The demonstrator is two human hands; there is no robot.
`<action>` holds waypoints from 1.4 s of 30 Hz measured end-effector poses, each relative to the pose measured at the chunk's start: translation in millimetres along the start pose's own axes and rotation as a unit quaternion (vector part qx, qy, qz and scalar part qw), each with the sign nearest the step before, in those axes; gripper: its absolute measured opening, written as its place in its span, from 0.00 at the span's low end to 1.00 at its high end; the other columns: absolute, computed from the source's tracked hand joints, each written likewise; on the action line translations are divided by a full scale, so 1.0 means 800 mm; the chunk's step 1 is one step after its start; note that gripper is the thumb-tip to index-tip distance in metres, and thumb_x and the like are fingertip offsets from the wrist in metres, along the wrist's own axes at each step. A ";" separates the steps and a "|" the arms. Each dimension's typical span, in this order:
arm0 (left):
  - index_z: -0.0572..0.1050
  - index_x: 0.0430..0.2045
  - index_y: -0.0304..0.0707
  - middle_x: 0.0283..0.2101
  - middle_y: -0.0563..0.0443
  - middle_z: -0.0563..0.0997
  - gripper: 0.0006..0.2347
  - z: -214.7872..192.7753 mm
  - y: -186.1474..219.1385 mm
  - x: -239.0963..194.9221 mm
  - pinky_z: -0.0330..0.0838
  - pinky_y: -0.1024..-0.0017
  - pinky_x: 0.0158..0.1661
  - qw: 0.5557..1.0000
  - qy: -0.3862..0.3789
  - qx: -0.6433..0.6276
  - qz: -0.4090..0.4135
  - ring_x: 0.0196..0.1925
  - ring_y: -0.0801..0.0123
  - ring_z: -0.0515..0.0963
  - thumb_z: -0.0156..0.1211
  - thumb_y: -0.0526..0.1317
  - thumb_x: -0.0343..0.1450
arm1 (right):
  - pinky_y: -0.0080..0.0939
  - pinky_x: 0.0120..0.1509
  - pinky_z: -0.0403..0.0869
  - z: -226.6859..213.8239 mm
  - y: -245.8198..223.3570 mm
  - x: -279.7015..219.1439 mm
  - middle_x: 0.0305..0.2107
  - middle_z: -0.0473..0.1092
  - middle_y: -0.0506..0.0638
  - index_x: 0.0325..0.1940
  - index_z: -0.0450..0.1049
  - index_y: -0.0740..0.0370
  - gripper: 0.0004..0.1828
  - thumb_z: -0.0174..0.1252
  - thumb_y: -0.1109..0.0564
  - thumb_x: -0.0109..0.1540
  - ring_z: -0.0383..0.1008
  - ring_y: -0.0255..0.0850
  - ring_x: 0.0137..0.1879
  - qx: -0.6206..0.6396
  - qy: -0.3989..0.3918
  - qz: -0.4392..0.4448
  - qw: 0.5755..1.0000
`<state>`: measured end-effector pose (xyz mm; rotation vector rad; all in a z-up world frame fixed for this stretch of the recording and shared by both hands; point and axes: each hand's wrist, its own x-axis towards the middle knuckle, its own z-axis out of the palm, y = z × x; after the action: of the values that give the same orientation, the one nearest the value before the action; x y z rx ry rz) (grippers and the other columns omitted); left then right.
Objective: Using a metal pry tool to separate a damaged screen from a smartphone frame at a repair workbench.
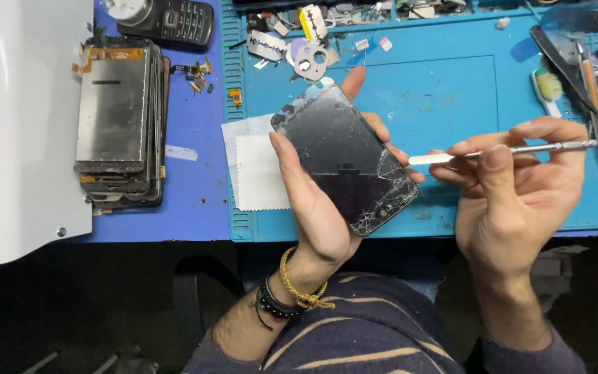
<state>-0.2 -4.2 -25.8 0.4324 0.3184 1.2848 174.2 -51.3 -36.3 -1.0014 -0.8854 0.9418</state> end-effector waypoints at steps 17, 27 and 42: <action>0.52 0.78 0.29 0.39 0.47 0.76 0.42 0.004 0.006 0.003 0.82 0.64 0.42 0.999 0.016 0.016 -0.032 0.41 0.69 0.77 0.24 0.70 0.80 | 0.47 0.53 0.87 0.018 -0.010 0.004 0.41 0.73 0.63 0.55 0.54 0.64 0.13 0.55 0.65 0.78 0.82 0.50 0.47 -0.016 -0.034 -0.009 0.999; 0.51 0.78 0.29 0.38 0.48 0.76 0.41 -0.001 0.001 0.003 0.82 0.65 0.42 1.000 -0.005 -0.009 -0.027 0.40 0.69 0.78 0.24 0.70 0.81 | 0.47 0.53 0.87 0.008 -0.002 0.004 0.38 0.69 0.60 0.54 0.55 0.65 0.12 0.54 0.66 0.79 0.80 0.45 0.47 -0.025 -0.038 -0.009 0.999; 0.59 0.69 0.23 0.38 0.45 0.77 0.39 -0.005 0.003 0.001 0.77 0.73 0.46 0.999 -0.006 -0.007 -0.052 0.40 0.69 0.79 0.22 0.68 0.84 | 0.42 0.51 0.85 -0.003 0.000 0.009 0.40 0.75 0.69 0.50 0.60 0.69 0.11 0.58 0.70 0.78 0.81 0.49 0.44 0.027 -0.078 0.087 0.993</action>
<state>-4.0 -2.0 -28.0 0.4064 0.3168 1.1818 178.8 -45.0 -36.1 -0.9793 -0.9072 1.1986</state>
